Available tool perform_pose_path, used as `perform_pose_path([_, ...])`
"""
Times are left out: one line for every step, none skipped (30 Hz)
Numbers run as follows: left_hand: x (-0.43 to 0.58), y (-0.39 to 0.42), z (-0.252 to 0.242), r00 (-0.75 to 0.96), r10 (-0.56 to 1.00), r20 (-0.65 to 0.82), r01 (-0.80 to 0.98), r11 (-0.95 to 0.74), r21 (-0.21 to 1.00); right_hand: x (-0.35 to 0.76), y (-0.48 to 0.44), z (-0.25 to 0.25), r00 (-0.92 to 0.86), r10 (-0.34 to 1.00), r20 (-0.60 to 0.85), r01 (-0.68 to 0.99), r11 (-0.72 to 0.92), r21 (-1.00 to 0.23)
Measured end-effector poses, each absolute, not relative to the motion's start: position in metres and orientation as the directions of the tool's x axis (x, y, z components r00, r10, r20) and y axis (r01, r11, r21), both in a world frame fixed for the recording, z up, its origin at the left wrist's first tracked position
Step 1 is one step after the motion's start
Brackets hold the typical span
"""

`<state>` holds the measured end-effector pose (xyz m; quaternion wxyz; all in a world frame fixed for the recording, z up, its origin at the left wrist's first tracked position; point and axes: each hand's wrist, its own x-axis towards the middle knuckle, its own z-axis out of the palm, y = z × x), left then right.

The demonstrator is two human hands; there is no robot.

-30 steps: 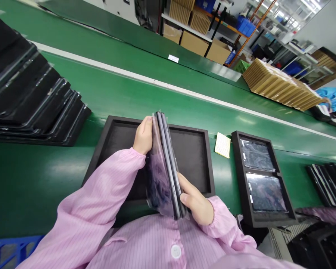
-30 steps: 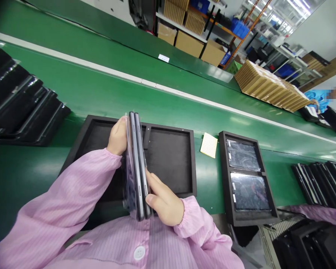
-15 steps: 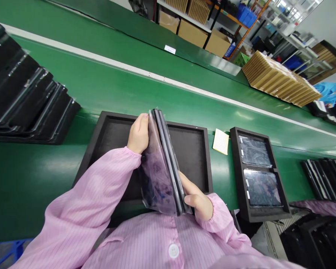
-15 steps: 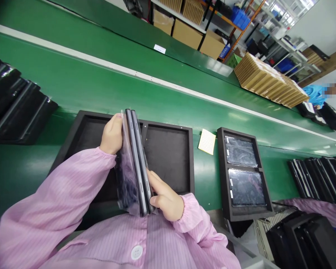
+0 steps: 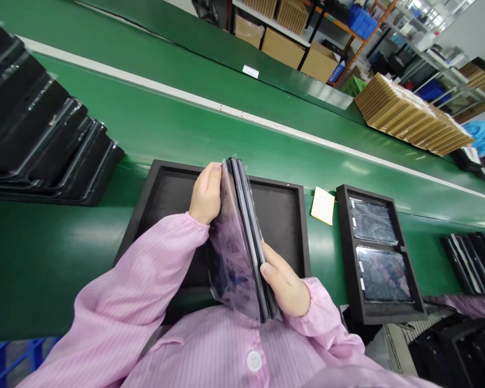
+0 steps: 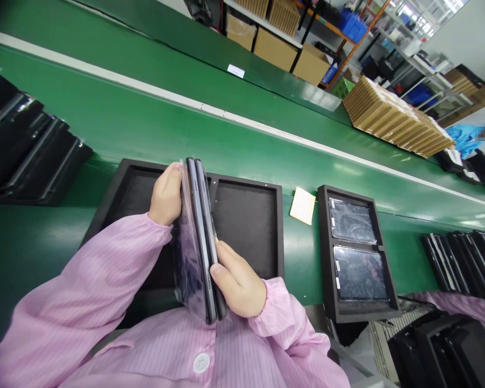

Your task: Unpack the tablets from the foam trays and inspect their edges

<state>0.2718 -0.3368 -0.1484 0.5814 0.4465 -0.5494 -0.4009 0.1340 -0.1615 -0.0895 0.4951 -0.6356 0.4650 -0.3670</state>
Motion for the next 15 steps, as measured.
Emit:
perform_pose_path([0.271,-0.336,-0.148,0.068,-0.96,0.271,0.011,0.272,0.962,0.136,-0.165,-0.087,0.291,-0.956,0.019,-0.235,-0.091,-0.968])
perform_pose_path([0.271,-0.336,-0.148,0.058,-0.965,0.257,0.05,0.259,0.964,0.139,-0.17,-0.084,0.295,-0.955,0.028,-0.245,-0.104,-0.964])
perform_pose_path([0.27,-0.336,-0.148,0.048,-0.969,0.243,0.089,0.247,0.965,0.14,-0.174,-0.079,0.308,-0.951,0.027,-0.266,-0.113,-0.957])
perform_pose_path([0.269,-0.336,-0.148,0.038,-0.972,0.232,0.123,0.235,0.964,0.141,-0.179,-0.073,0.333,-0.943,0.007,-0.303,-0.114,-0.946])
perform_pose_path([0.269,-0.336,-0.147,0.029,-0.975,0.222,0.149,0.224,0.963,0.142,-0.183,-0.066,0.362,-0.932,-0.033,-0.358,-0.107,-0.927])
perform_pose_path([0.268,-0.336,-0.147,0.024,-0.977,0.211,0.167,0.212,0.963,0.141,-0.187,-0.058,0.388,-0.918,-0.082,-0.424,-0.099,-0.9])
perform_pose_path([0.268,-0.336,-0.146,0.02,-0.98,0.196,0.175,0.196,0.965,0.141,-0.192,-0.051,0.404,-0.905,-0.131,-0.489,-0.093,-0.867])
perform_pose_path([0.267,-0.336,-0.145,0.017,-0.984,0.178,0.176,0.178,0.968,0.141,-0.196,-0.044,0.413,-0.895,-0.17,-0.544,-0.093,-0.834])
perform_pose_path([0.267,-0.336,-0.143,0.016,-0.987,0.16,0.173,0.16,0.972,0.14,-0.199,-0.039,0.415,-0.889,-0.193,-0.584,-0.097,-0.806])
perform_pose_path([0.267,-0.336,-0.141,0.014,-0.989,0.145,0.168,0.145,0.975,0.14,-0.202,-0.035,0.412,-0.888,-0.203,-0.609,-0.103,-0.787])
perform_pose_path([0.267,-0.336,-0.14,0.011,-0.99,0.138,0.163,0.138,0.977,0.14,-0.204,-0.033,0.41,-0.89,-0.202,-0.623,-0.111,-0.775])
perform_pose_path([0.267,-0.335,-0.139,0.007,-0.991,0.137,0.16,0.136,0.978,0.139,-0.205,-0.032,0.411,-0.89,-0.197,-0.629,-0.12,-0.768])
perform_pose_path([0.267,-0.335,-0.138,0.003,-0.99,0.142,0.16,0.14,0.977,0.139,-0.206,-0.032,0.416,-0.889,-0.19,-0.632,-0.132,-0.764])
perform_pose_path([0.268,-0.335,-0.138,0.003,-0.989,0.149,0.159,0.148,0.976,0.138,-0.207,-0.033,0.426,-0.886,-0.182,-0.63,-0.146,-0.763])
perform_pose_path([0.268,-0.335,-0.139,0.005,-0.988,0.156,0.157,0.155,0.975,0.138,-0.207,-0.034,0.437,-0.883,-0.174,-0.626,-0.159,-0.763])
